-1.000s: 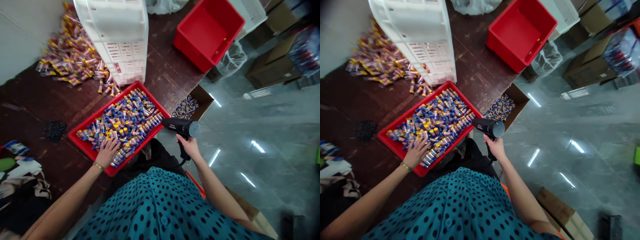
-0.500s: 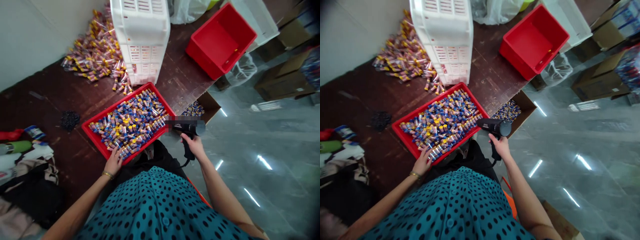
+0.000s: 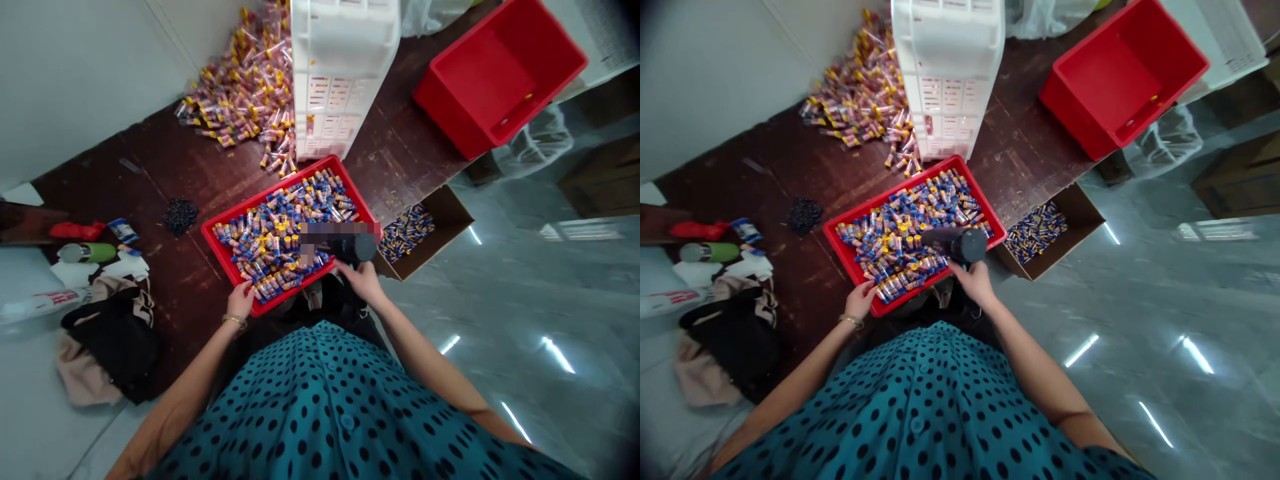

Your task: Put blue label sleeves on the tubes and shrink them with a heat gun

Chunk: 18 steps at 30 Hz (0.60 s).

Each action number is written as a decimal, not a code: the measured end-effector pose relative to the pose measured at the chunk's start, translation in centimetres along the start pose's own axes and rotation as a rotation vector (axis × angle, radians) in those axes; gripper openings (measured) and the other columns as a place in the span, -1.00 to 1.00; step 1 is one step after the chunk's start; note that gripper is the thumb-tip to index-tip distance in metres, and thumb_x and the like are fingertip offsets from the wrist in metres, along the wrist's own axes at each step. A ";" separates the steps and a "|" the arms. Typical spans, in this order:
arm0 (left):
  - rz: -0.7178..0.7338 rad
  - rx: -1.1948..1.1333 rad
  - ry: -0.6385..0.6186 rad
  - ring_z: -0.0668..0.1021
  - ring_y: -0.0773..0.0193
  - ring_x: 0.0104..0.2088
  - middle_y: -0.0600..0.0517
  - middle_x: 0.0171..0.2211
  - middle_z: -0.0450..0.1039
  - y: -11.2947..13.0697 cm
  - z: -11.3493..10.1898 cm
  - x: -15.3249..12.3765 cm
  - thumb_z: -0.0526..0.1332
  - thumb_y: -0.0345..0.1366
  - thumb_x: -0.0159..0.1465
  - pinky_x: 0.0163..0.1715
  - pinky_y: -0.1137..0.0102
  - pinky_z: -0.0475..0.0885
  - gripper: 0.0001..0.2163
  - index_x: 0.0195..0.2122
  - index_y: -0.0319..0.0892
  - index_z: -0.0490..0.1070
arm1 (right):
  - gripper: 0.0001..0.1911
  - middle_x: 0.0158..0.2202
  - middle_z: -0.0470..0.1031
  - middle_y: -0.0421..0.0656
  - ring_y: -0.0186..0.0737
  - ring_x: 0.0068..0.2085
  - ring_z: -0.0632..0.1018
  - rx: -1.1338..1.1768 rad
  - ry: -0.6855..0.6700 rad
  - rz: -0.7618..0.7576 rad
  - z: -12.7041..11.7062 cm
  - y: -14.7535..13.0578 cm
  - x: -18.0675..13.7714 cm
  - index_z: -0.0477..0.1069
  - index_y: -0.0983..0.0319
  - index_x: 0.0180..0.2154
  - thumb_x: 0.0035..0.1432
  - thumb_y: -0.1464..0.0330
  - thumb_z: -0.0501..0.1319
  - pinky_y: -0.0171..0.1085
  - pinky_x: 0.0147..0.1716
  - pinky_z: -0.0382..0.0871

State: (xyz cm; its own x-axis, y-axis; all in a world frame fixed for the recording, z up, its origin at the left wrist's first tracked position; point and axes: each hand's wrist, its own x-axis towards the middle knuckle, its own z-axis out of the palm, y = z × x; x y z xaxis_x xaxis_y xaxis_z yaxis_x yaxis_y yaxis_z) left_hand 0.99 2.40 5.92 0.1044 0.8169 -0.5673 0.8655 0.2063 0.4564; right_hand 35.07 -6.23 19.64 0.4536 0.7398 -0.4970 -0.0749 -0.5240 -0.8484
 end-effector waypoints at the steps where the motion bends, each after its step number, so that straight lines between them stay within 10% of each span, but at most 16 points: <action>1: -0.024 0.012 -0.029 0.56 0.09 -0.04 -0.17 -0.04 0.52 0.3 0.6 0.2 0.14 -0.25 0.23 0.06 0.25 0.40 -0.64 0.03 -0.23 0.44 | -0.58 -0.55 0.51 -0.14 -0.20 -0.51 0.51 0.006 0.036 0.039 -0.9 0.2 0.2 0.51 0.29 -0.38 0.00 0.04 0.33 -0.27 -0.50 0.42; 10: -0.277 0.154 -0.088 0.50 -0.23 0.07 -0.49 0.16 0.28 2.7 3.8 0.8 0.27 -0.24 0.11 -0.01 0.06 0.39 -0.21 0.32 -0.35 -0.05 | -0.52 -0.37 0.57 -0.06 -0.22 -0.48 0.55 0.051 0.255 0.180 -6.6 2.3 -2.1 0.48 0.29 -0.31 -0.09 0.02 0.39 -0.31 -0.60 0.45; 18: -0.192 0.076 -0.028 0.46 -0.28 0.07 -0.41 0.01 0.38 3.4 3.0 -0.1 0.25 -0.35 0.06 0.03 -0.06 0.32 -0.63 -0.09 -0.23 0.29 | -0.55 -0.52 0.56 -0.10 -0.21 -0.51 0.54 -0.030 -0.015 0.214 -6.0 3.1 -4.4 0.50 0.31 -0.33 0.02 0.02 0.34 -0.31 -0.53 0.40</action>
State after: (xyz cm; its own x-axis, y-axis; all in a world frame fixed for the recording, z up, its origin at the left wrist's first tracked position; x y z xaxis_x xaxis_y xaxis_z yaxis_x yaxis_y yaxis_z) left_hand 5.39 1.45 5.45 -0.0536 0.7511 -0.6580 0.9054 0.3145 0.2852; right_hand 38.19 -13.63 20.24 0.4166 0.6166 -0.6680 -0.1414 -0.6820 -0.7176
